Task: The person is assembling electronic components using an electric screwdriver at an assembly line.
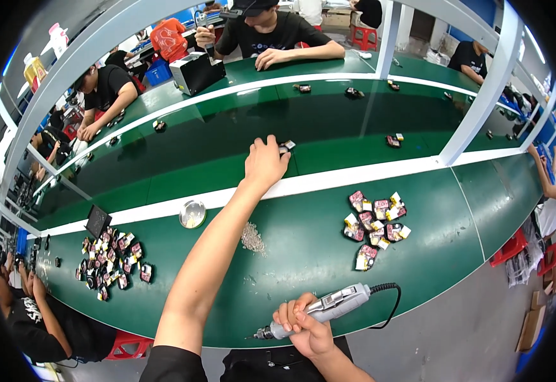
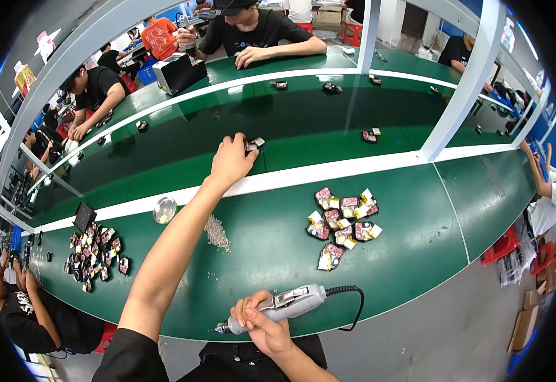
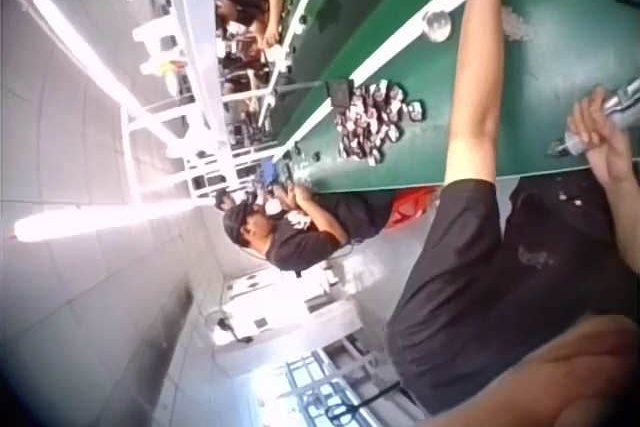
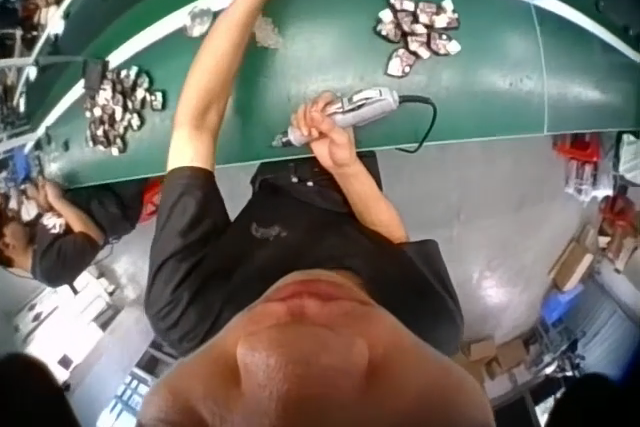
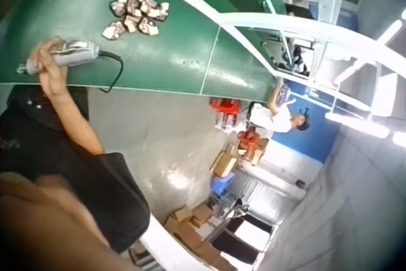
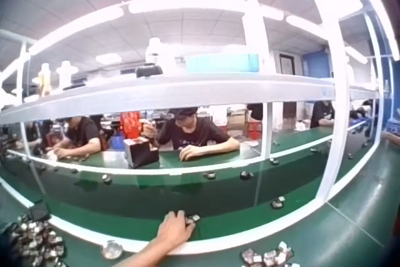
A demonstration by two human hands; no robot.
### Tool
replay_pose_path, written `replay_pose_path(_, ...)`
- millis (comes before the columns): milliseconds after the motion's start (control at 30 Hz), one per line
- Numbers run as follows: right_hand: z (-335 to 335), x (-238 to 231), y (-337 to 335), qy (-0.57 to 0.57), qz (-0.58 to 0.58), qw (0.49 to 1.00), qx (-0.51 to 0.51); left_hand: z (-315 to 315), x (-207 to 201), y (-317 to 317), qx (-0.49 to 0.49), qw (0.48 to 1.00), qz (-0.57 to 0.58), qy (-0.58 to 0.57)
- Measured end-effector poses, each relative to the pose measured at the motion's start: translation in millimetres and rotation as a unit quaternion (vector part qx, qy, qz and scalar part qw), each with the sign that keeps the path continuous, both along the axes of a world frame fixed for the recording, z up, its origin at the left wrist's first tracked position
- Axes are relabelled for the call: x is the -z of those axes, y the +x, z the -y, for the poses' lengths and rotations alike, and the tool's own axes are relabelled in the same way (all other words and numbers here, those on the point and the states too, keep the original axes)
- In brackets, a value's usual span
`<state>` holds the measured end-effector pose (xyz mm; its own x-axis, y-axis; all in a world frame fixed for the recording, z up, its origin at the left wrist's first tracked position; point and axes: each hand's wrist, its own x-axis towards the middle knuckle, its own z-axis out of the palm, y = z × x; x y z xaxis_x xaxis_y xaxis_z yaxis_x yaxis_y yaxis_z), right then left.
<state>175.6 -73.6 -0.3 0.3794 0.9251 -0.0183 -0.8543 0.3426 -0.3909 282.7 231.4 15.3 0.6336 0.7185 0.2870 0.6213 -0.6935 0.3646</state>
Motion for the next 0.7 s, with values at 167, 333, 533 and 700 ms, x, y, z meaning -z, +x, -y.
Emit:
replay_pose_path(167,7.9,4.2,-2.5,0.025,-0.01,1.0,0.0,-4.6,9.1,29.8,0.03,0.996,-0.056,0.065)
replay_pose_path(333,5.4,-8.5,-15.9,-0.021,0.007,0.999,0.044,-23.4,12.1,7.2,0.144,0.983,-0.056,0.102)
replay_pose_path(533,3.7,9.4,-2.3,0.016,0.004,1.0,0.005,29.5,-30.9,-110.3,0.264,0.958,0.11,-0.029)
replay_pose_path(700,-3.6,9.4,-0.2,0.006,0.013,1.0,0.024,104.9,-33.6,-250.3,0.202,0.976,0.035,-0.066)
